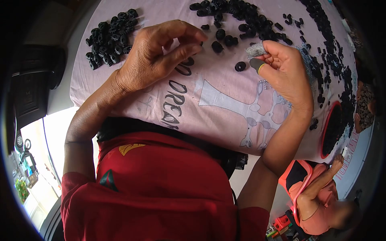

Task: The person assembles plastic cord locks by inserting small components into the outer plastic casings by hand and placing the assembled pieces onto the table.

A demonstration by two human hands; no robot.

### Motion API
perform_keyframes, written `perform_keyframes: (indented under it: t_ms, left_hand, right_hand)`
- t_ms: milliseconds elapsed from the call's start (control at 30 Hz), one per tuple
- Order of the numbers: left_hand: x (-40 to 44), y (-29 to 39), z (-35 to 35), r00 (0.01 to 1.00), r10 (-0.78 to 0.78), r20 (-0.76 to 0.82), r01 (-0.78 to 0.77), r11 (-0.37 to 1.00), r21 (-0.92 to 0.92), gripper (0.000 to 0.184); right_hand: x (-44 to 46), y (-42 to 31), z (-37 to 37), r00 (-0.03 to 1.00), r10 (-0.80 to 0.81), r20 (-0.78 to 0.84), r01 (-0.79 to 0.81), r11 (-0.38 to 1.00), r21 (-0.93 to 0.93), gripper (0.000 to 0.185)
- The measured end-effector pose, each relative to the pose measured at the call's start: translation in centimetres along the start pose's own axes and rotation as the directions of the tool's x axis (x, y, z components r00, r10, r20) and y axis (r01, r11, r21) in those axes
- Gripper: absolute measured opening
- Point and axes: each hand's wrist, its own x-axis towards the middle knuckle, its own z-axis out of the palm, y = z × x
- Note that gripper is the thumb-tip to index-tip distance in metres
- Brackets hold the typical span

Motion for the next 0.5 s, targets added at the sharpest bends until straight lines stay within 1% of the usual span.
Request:
perform_keyframes:
  t_ms: [33, 67, 100, 167, 200, 300, 333, 433, 500]
  left_hand:
    - [-0.1, 0.6, 0.2, 0.994, -0.106, 0.031, 0.109, 0.987, -0.122, 0.018]
    - [-0.2, 0.7, 0.9, 0.987, -0.148, 0.060, 0.158, 0.953, -0.259, 0.019]
    - [-0.3, 0.9, 1.5, 0.972, -0.211, 0.104, 0.235, 0.901, -0.364, 0.020]
    - [-0.7, 1.4, 2.2, 0.923, -0.321, 0.212, 0.384, 0.744, -0.546, 0.023]
    - [-0.6, 2.1, 1.8, 0.909, -0.326, 0.260, 0.417, 0.718, -0.557, 0.025]
    - [-0.5, 2.5, 1.5, 0.825, -0.422, 0.377, 0.564, 0.564, -0.603, 0.025]
    - [-0.6, 2.3, 1.7, 0.821, -0.442, 0.362, 0.566, 0.545, -0.618, 0.023]
    - [-0.6, 2.0, 1.4, 0.804, -0.450, 0.388, 0.587, 0.500, -0.637, 0.021]
    - [-0.6, 2.0, 1.5, 0.821, -0.451, 0.349, 0.565, 0.557, -0.609, 0.021]
  right_hand:
    - [0.0, -0.6, 0.3, 0.999, -0.033, 0.003, 0.033, 0.998, 0.044, 0.011]
    - [0.0, -1.1, 0.7, 0.998, -0.066, 0.004, 0.066, 0.994, 0.089, 0.014]
    - [0.1, -1.5, 1.1, 0.997, -0.077, 0.028, 0.073, 0.989, 0.126, 0.017]
    - [0.3, -2.0, 2.1, 0.992, -0.097, 0.078, 0.079, 0.976, 0.203, 0.022]
    - [0.4, -2.4, 2.8, 0.989, -0.126, 0.074, 0.106, 0.968, 0.226, 0.024]
    - [0.6, -2.7, 4.4, 0.983, -0.171, 0.065, 0.149, 0.954, 0.262, 0.026]
    - [0.7, -2.5, 4.8, 0.981, -0.187, 0.049, 0.171, 0.959, 0.226, 0.025]
    - [0.4, -3.1, 5.3, 0.978, -0.206, -0.007, 0.206, 0.972, 0.113, 0.026]
    - [0.3, -3.1, 5.3, 0.981, -0.195, -0.013, 0.196, 0.975, 0.109, 0.025]
